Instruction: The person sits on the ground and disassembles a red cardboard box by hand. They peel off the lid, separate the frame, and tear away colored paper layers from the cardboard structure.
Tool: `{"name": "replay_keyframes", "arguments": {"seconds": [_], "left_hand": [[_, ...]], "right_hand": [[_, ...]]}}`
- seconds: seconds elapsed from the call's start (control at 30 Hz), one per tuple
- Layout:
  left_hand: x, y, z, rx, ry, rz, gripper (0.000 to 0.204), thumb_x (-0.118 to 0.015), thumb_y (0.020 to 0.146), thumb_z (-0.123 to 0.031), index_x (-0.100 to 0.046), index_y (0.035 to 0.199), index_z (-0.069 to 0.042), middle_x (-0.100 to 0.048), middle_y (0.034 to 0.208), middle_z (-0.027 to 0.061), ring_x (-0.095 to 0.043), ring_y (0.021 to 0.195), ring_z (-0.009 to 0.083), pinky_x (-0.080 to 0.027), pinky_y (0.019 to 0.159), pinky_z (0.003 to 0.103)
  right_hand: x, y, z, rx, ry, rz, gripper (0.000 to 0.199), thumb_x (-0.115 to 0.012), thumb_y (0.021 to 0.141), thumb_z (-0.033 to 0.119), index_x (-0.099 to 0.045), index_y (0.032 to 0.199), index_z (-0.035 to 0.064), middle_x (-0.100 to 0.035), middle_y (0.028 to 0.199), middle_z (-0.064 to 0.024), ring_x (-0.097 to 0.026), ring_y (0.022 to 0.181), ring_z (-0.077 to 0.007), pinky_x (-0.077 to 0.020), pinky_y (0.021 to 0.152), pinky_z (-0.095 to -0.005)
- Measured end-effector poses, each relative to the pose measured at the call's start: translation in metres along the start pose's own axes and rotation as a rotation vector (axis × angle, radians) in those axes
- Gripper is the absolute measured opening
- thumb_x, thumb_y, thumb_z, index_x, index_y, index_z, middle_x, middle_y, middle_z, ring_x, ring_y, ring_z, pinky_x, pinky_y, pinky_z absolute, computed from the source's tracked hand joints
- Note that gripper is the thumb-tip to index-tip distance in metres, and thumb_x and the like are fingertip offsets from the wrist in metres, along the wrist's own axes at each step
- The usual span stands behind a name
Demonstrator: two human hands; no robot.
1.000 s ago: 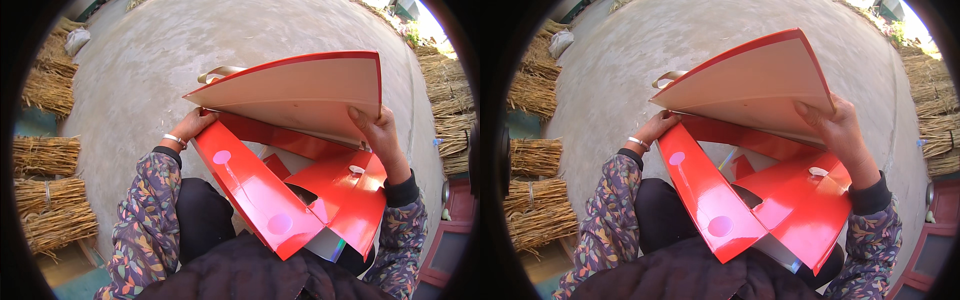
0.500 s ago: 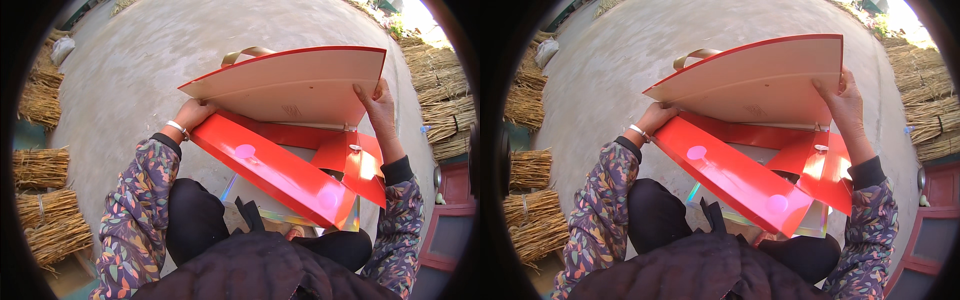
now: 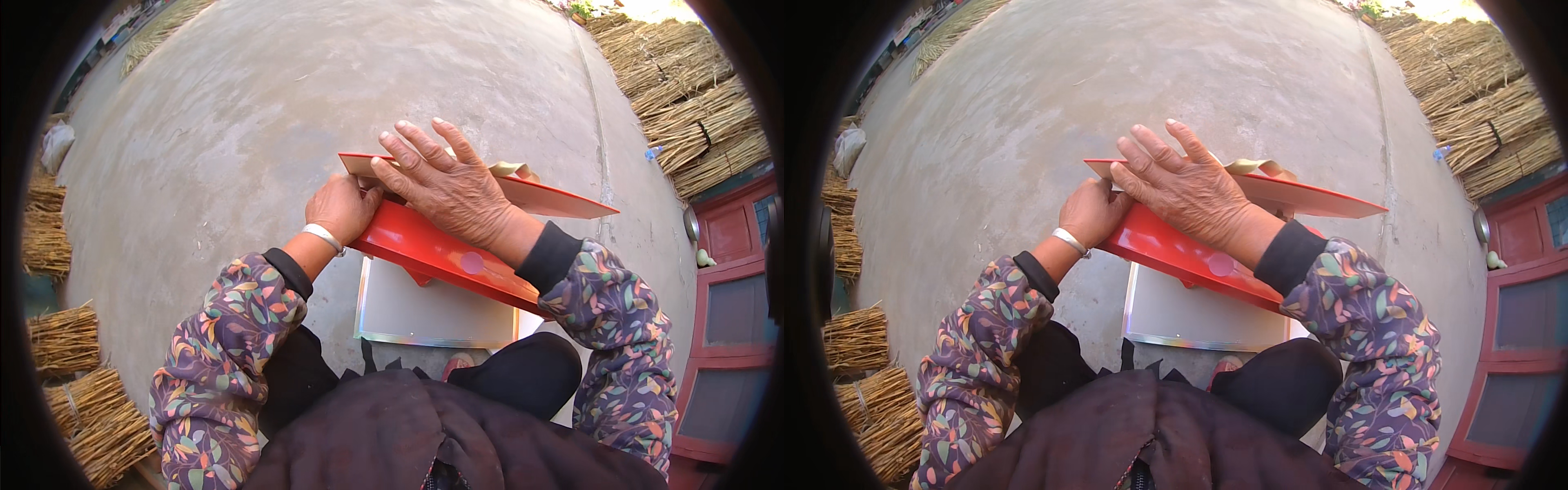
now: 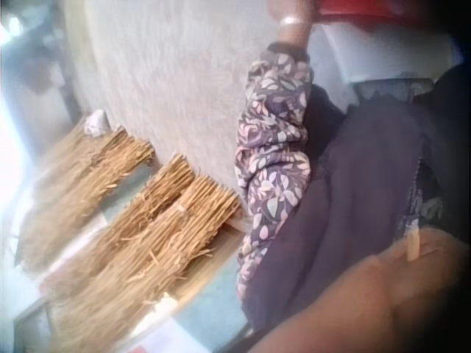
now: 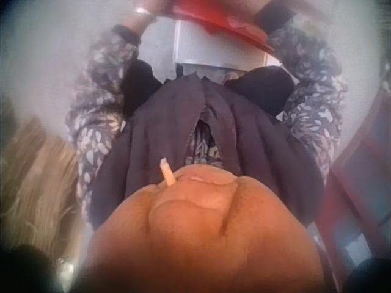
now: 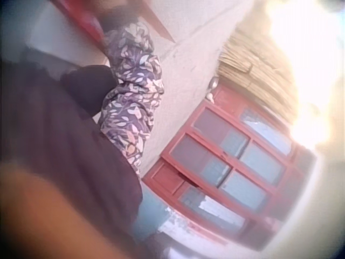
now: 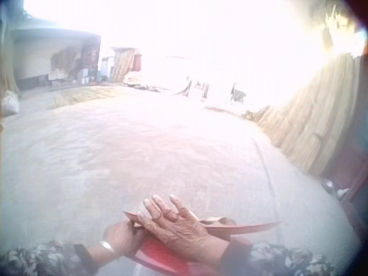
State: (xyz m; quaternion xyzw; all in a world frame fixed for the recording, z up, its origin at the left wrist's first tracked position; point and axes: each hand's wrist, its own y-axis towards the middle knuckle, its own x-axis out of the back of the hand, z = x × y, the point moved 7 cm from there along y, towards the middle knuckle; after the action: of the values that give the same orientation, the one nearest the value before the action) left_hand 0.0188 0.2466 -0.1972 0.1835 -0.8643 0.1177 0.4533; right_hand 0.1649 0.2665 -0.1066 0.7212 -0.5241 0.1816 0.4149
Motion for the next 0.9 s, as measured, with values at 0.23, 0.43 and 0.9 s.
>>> {"name": "replay_keyframes", "arguments": {"seconds": [0.23,0.43,0.9], "left_hand": [[-0.007,-0.024,-0.004,-0.150,0.164,-0.225,0.034,-0.062,0.097,-0.039,-0.075,0.106,-0.009,-0.070,0.103,0.0136,-0.069,0.095,0.0349,-0.051,0.082,0.049],[-0.011,-0.027,-0.013,-0.275,0.156,-0.278,0.028,-0.061,0.098,-0.033,-0.073,0.103,-0.009,-0.070,0.103,0.0146,-0.069,0.088,0.0376,-0.053,0.079,0.051],[-0.027,-0.040,-0.035,-0.386,0.202,-0.237,0.027,-0.062,0.099,-0.032,-0.069,0.096,-0.006,-0.069,0.098,0.0130,-0.069,0.086,0.0345,-0.054,0.075,0.047]], "right_hand": [[-0.055,0.007,0.001,-0.136,0.006,0.011,0.053,-0.056,0.097,0.030,-0.048,0.149,0.0261,-0.040,0.158,-0.0047,-0.030,0.150,-0.0271,-0.0188,0.125,-0.0555],[-0.075,-0.004,0.001,-0.201,0.021,0.047,0.055,-0.056,0.099,0.033,-0.045,0.153,0.0312,-0.036,0.159,-0.0075,-0.031,0.146,-0.0333,-0.0226,0.116,-0.0617],[-0.104,-0.017,-0.029,-0.322,0.286,0.169,0.075,-0.081,0.078,0.043,-0.052,0.147,0.0311,-0.059,0.136,-0.0111,-0.062,0.119,-0.0348,-0.0416,0.095,-0.0562]]}}
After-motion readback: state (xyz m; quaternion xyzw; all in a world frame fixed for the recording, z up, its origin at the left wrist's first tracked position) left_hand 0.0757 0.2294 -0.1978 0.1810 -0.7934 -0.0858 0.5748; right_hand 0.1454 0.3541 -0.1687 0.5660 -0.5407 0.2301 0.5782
